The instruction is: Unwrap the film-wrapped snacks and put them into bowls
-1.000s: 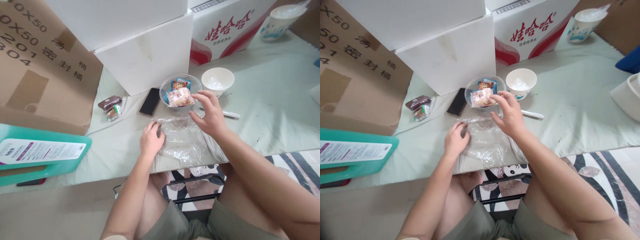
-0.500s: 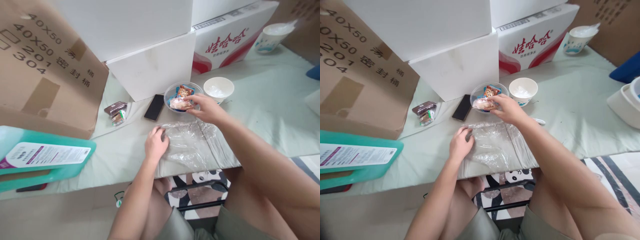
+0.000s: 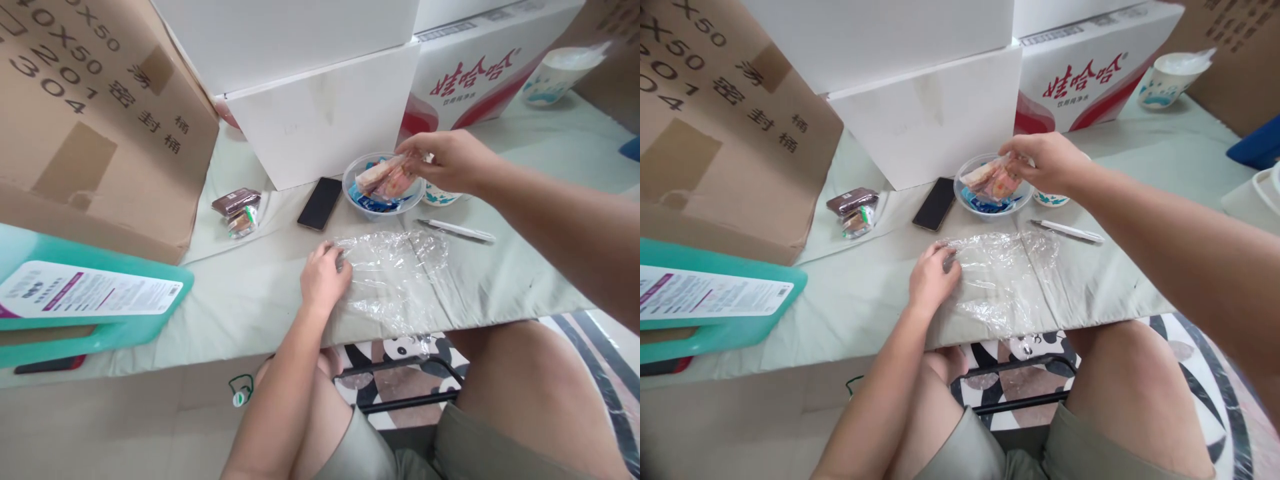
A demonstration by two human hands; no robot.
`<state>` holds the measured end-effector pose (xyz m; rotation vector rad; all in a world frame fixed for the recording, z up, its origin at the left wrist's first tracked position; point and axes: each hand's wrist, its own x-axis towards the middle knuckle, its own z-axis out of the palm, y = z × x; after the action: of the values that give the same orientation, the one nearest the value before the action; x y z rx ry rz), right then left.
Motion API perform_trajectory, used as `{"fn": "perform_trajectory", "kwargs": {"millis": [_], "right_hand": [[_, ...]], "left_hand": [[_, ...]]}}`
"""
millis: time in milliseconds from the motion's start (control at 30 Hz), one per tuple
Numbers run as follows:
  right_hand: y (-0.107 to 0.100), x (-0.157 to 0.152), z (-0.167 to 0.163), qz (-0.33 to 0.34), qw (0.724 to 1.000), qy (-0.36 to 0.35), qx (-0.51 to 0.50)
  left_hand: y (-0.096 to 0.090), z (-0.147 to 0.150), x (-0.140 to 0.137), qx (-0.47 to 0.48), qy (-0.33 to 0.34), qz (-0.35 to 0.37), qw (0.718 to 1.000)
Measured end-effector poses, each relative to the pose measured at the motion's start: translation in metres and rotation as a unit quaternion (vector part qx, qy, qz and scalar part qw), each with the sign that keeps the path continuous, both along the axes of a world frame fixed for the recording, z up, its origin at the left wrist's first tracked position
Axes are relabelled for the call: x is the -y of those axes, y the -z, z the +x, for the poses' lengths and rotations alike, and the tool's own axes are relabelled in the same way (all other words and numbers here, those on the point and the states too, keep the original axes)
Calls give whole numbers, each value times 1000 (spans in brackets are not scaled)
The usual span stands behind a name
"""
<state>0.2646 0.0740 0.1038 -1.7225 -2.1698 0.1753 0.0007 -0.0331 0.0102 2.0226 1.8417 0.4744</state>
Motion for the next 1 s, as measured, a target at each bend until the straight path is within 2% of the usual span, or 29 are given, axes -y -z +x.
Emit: {"fn": "perform_trajectory", "kwargs": {"millis": [167,267,333,467,533,600,667,767,800,900,1000], "right_hand": [[-15,-7,8,4,997,-53,60],[-14,-14,16,62,987,-104,108],[-9,-21,17,65,982,-111,139],[2,-24,9,-99,969,-63,217],[2,-18,4,-146,962,-44,225],[-1,-10,0,-132,968,-34,213],[-4,-3,-3,-68,980,-37,182],[2,-4,-10,26,985,-96,141],[6,-7,-12,29,982,-126,140],[20,-19,-20,-19,967,-193,165],[16,-22,-26,-30,968,-185,168]], "left_hand": [[-5,2,1,-7,-9,-21,1000],[-5,2,1,-8,-6,-22,1000],[-5,2,1,-5,-6,-22,1000],[-5,3,0,3,-5,-23,1000],[-5,3,-1,6,-8,-26,1000],[-4,3,-1,7,-12,-29,999],[-4,3,-1,4,-9,-29,1000],[-5,4,-2,3,-5,-24,1000],[-5,4,-2,3,-7,-22,1000],[-5,4,-2,9,-12,-19,1000],[-4,3,-1,14,-9,-23,1000]]}}
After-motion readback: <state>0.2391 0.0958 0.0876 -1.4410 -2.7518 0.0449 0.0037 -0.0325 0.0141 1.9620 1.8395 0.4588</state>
